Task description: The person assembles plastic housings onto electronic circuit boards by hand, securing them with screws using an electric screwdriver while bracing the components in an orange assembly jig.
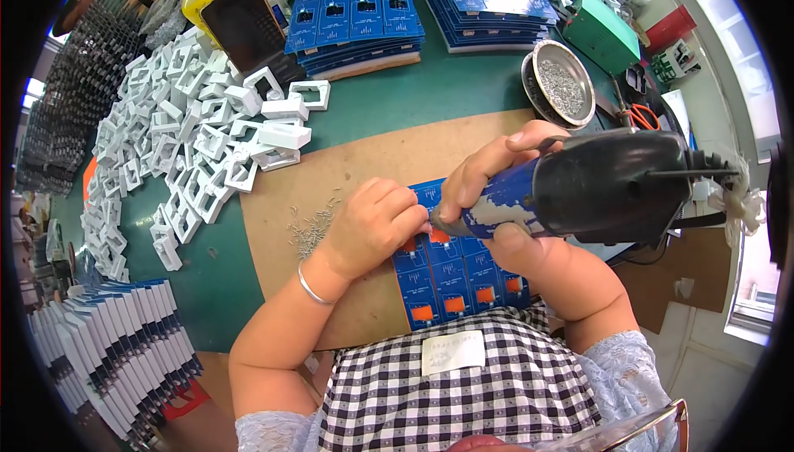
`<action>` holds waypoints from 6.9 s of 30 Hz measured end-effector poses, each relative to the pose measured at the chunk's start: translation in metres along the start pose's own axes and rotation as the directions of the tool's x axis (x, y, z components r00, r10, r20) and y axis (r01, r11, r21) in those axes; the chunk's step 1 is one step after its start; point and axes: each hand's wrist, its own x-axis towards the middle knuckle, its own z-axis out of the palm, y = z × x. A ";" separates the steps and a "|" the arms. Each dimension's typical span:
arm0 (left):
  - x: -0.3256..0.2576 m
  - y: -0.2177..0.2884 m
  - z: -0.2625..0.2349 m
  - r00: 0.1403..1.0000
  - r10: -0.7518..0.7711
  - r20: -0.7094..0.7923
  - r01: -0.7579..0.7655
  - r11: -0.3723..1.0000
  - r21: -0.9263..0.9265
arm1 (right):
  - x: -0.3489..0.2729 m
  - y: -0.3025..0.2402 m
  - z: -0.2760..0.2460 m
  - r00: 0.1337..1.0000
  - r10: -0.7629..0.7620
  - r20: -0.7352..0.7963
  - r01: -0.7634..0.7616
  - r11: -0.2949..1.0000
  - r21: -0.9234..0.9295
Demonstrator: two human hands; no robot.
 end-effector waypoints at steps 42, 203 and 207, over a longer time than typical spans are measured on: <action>-0.006 -0.004 -0.014 0.927 -0.356 -0.114 0.288 0.874 -0.392 | 0.015 0.016 0.010 0.984 -0.139 0.111 0.154 0.979 -0.135; 0.014 0.022 -0.016 0.701 -0.676 0.229 0.713 0.674 -0.192 | -0.024 -0.011 -0.089 0.891 -0.188 -0.413 0.329 0.895 0.302; 0.042 0.038 0.020 0.821 -0.513 0.251 0.570 0.714 -0.406 | -0.029 -0.008 -0.087 0.886 -0.167 -0.432 0.330 0.882 0.336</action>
